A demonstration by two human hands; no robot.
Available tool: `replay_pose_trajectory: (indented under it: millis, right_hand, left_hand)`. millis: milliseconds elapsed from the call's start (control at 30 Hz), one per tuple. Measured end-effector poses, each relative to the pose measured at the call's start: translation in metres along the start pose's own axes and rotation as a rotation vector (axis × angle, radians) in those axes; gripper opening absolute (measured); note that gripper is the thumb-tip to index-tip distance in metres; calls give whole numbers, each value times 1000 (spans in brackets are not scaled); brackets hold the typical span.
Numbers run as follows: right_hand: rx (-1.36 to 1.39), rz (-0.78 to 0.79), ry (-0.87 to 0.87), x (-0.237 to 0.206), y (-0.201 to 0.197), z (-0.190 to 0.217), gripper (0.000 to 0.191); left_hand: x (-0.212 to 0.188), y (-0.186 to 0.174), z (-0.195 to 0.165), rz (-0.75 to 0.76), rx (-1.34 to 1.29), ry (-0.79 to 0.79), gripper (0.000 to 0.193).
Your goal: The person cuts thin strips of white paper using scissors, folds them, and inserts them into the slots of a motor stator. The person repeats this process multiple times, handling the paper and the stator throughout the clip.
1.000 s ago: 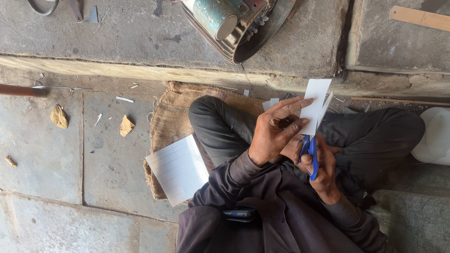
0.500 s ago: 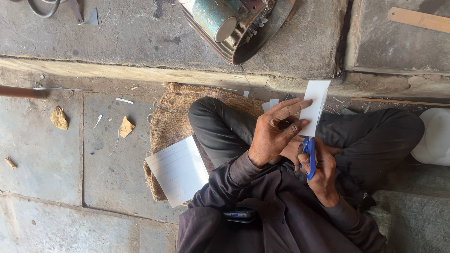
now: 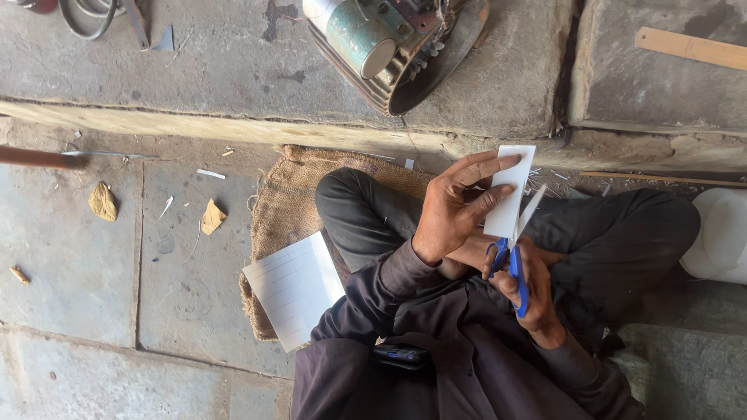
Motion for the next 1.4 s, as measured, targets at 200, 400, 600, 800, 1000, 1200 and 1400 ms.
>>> replay_pose_trajectory:
  millis: [200, 400, 600, 800, 1000, 1200, 1400]
  right_hand:
    - [16, 32, -5, 5, -1, 8, 81]
    - [6, -10, -24, 11, -5, 12, 75]
    - [-36, -43, -4, 11, -11, 13, 70]
    - [-14, -28, -43, 13, -9, 17, 65]
    - [-63, -91, -2, 9, -12, 14, 63]
    - [-160, -200, 129, 2, -17, 1, 57]
    - [-109, -288, 24, 7, -24, 39, 62]
  left_hand:
    - [-5, 6, 3, 11, 13, 10, 37]
    - [-10, 13, 1, 37, 33, -22, 37]
    - [-18, 20, -2, 30, 45, -70, 38]
    - [-17, 20, -2, 41, 44, -56, 37]
    - [-16, 19, 0, 35, 39, -80, 36]
    - [-15, 19, 1, 29, 48, -74, 37]
    - [-15, 11, -3, 58, 35, -118, 75]
Point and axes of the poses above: each hand's wrist, its own x-axis towards the middle knuckle, its own y-axis out of the palm, z = x × y, the point moved 5 cm from there along x, towards the middle knuckle, and after that the axes turned 11 degrees about z, right-handed, at the moved point
